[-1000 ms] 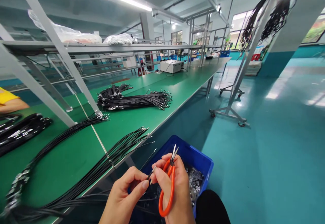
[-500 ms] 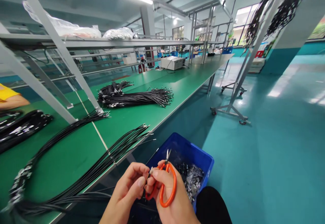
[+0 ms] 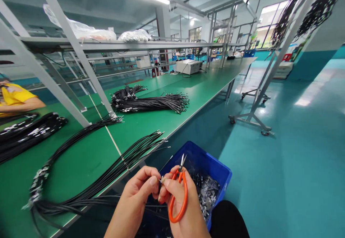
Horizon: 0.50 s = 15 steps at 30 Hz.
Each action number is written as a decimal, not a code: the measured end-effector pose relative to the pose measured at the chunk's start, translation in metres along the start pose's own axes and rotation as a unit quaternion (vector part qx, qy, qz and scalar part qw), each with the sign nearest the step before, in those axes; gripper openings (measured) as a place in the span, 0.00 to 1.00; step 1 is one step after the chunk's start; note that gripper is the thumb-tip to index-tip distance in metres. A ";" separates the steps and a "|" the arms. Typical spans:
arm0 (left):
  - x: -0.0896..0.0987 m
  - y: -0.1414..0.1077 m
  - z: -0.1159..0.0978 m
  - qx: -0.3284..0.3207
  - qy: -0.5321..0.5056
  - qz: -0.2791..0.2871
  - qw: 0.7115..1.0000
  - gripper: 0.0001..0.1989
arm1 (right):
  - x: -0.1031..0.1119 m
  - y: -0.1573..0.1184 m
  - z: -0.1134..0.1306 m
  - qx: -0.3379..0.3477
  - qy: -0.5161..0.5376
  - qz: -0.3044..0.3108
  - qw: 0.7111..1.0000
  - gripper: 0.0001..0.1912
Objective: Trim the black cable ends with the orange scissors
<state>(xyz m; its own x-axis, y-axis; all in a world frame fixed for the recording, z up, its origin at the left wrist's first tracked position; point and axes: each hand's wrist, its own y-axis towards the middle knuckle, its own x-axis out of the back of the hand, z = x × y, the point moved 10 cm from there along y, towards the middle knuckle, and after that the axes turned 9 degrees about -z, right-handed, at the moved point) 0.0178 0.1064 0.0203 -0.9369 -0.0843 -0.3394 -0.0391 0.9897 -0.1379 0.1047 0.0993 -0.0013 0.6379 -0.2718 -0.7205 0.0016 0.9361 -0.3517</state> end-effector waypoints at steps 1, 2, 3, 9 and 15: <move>-0.002 0.000 -0.001 -0.008 0.003 0.004 1.000 0.09 | 0.000 0.000 0.000 -0.003 0.002 -0.004 1.000 0.08; -0.004 0.000 -0.003 -0.019 0.003 0.007 1.000 0.09 | 0.000 -0.001 0.000 -0.006 0.005 -0.008 1.000 0.09; -0.005 0.000 -0.005 -0.030 -0.001 0.007 1.000 0.09 | 0.000 -0.001 0.000 -0.011 0.009 -0.011 1.000 0.09; 0.000 0.003 -0.002 -0.007 -0.025 0.002 1.000 0.08 | -0.001 0.001 -0.004 -0.051 0.025 -0.034 0.998 0.09; -0.002 0.003 -0.002 -0.014 0.021 0.005 1.000 0.08 | -0.003 0.000 -0.004 -0.042 0.033 -0.028 0.998 0.09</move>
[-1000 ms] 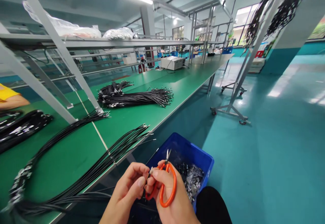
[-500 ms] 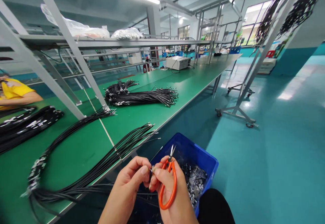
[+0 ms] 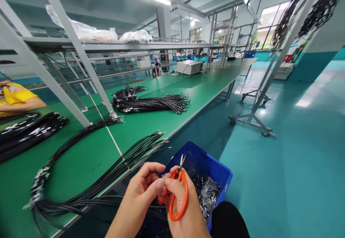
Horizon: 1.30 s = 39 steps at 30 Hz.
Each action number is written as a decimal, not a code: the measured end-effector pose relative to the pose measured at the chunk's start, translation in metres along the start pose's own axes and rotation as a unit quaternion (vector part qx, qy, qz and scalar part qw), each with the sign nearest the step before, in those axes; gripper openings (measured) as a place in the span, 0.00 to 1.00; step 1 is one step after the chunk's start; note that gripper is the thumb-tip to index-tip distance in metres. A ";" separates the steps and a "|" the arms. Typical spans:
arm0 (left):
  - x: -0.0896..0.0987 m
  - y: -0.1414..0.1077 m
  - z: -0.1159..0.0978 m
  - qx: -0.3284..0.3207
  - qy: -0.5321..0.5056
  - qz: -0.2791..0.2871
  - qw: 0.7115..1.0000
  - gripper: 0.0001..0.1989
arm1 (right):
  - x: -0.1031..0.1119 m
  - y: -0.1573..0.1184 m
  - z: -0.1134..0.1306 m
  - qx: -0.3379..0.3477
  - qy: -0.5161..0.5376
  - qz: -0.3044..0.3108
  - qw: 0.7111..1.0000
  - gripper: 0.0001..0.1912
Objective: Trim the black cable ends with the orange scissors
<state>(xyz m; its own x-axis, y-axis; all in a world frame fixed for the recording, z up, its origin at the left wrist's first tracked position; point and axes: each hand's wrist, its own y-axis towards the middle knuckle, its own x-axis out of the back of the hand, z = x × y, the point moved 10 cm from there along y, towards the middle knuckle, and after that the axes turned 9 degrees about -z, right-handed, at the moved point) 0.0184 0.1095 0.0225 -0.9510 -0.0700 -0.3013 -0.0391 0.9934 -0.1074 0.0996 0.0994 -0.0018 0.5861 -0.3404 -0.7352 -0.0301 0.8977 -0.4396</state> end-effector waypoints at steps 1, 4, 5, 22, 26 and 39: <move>-0.004 0.000 0.000 0.008 -0.027 0.009 1.000 0.07 | 0.000 -0.001 0.000 0.002 -0.003 0.001 1.000 0.10; -0.014 0.000 0.000 0.043 -0.123 0.038 0.991 0.09 | 0.001 -0.004 -0.002 -0.004 -0.017 0.003 1.000 0.10; -0.016 -0.001 0.000 0.053 -0.144 0.041 0.987 0.09 | 0.001 -0.005 -0.002 -0.004 -0.018 0.007 1.000 0.10; 0.011 -0.032 -0.066 -0.399 0.408 -0.098 0.815 0.11 | -0.005 -0.002 0.007 0.010 -0.013 -0.010 1.000 0.12; 0.016 -0.019 -0.050 -0.266 0.284 -0.059 0.919 0.07 | -0.007 -0.003 0.008 0.018 -0.021 0.001 1.000 0.10; 0.021 -0.004 -0.005 -0.041 0.079 -0.007 0.996 0.08 | -0.016 -0.009 0.025 0.143 -0.154 0.004 0.978 0.10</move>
<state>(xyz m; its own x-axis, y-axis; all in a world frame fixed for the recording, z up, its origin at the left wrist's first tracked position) -0.0029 0.1042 0.0209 -0.9863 -0.0753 -0.1469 -0.0715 0.9969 -0.0314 0.1102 0.1034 0.0272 0.8047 -0.2712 -0.5280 0.1655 0.9568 -0.2391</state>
